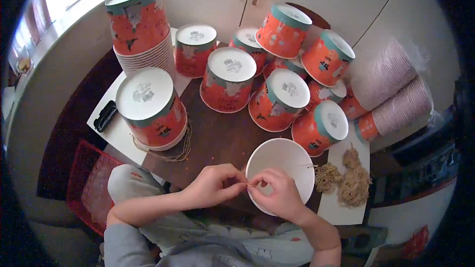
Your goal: Attaching elastic strings to paper bowls for assembly or packaging.
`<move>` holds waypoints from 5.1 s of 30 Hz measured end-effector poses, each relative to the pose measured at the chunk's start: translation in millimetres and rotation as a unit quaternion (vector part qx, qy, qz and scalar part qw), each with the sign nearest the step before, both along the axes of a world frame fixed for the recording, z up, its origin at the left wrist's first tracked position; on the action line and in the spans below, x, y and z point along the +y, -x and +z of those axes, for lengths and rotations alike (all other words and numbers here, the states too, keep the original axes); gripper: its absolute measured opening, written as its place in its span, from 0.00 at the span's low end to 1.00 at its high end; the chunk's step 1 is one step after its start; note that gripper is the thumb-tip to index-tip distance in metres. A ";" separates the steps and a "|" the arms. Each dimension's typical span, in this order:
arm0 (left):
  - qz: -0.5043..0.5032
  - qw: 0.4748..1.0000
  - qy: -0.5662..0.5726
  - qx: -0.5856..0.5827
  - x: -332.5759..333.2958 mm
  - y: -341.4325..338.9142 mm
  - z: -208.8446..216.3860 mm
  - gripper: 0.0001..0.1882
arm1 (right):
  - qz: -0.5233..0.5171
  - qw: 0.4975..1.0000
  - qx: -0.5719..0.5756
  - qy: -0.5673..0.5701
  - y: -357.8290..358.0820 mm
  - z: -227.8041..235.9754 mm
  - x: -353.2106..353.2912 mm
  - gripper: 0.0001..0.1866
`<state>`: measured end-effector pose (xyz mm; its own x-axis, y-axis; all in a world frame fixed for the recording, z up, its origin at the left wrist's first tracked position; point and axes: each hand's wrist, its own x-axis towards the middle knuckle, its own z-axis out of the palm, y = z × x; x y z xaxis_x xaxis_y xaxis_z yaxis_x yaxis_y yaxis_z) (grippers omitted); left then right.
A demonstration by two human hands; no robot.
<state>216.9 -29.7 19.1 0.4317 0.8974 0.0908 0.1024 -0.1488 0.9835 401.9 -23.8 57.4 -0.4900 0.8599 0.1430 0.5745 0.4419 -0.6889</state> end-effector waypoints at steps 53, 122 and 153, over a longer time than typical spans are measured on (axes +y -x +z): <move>-0.094 0.891 0.375 -0.237 1.8 -4.7 -17.9 0.06 | 0.004 0.997 0.067 -0.042 -7.0 3.0 -7.3 0.05; 0.043 0.995 -0.086 -0.010 -1.5 -8.3 -1.4 0.06 | -0.009 0.994 0.097 0.050 -9.2 -3.3 -11.8 0.05; 0.077 0.878 -0.441 0.167 -2.3 -10.1 18.7 0.12 | 0.024 0.989 0.122 0.076 -13.9 8.9 -16.1 0.12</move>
<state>227.0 -32.0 37.8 0.4468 0.5910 0.6717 0.4486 -0.7975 0.4033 415.8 -39.9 66.2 -0.4974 0.8573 0.1329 0.3637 0.3451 -0.8652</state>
